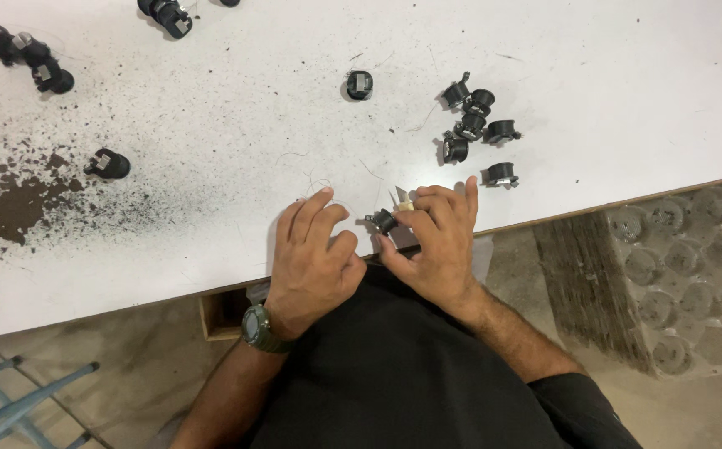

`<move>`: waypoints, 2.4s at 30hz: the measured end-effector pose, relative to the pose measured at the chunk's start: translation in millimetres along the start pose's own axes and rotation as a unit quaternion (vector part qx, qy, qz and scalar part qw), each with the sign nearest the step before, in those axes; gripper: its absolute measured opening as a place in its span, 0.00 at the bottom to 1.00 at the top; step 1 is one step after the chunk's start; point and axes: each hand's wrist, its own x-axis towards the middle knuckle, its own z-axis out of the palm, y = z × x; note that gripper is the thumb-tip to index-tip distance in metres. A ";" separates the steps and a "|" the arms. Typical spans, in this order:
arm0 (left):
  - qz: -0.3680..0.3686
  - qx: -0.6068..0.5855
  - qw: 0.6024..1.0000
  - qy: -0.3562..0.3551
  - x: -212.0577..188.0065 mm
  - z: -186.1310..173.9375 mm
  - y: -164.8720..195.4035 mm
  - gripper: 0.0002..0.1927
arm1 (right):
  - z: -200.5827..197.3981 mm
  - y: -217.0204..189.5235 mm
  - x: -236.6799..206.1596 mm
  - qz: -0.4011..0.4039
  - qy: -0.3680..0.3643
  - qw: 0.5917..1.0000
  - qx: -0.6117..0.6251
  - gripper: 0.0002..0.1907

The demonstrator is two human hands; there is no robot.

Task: The person sits at a white workbench and assembles small black plastic clip-like components one at a time, using a small hand tool to press or adjust parts of each piece. Finished pieces are placed into a growing pile on the table, and the person reaches for the next unassembled piece.

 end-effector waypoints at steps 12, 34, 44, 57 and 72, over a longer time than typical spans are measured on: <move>-0.070 -0.036 0.996 0.030 4.4 7.4 12.6 0.10 | -6.6 5.6 -11.9 -0.033 0.054 0.997 0.047 0.14; 0.009 0.004 0.997 0.070 -8.5 21.2 11.2 0.06 | 8.4 1.9 -16.6 -0.074 0.029 0.991 0.109 0.16; -0.078 -0.003 0.996 0.044 -4.9 20.2 13.8 0.04 | 12.1 6.1 -21.8 -0.075 0.030 0.990 0.118 0.16; -0.095 -0.095 0.991 0.007 0.5 10.6 12.6 0.06 | 12.1 2.8 -22.0 -0.107 0.022 0.987 0.121 0.19; -0.116 -0.037 0.993 0.006 14.6 1.5 3.7 0.15 | -21.8 7.0 7.2 -0.019 0.017 1.000 0.011 0.17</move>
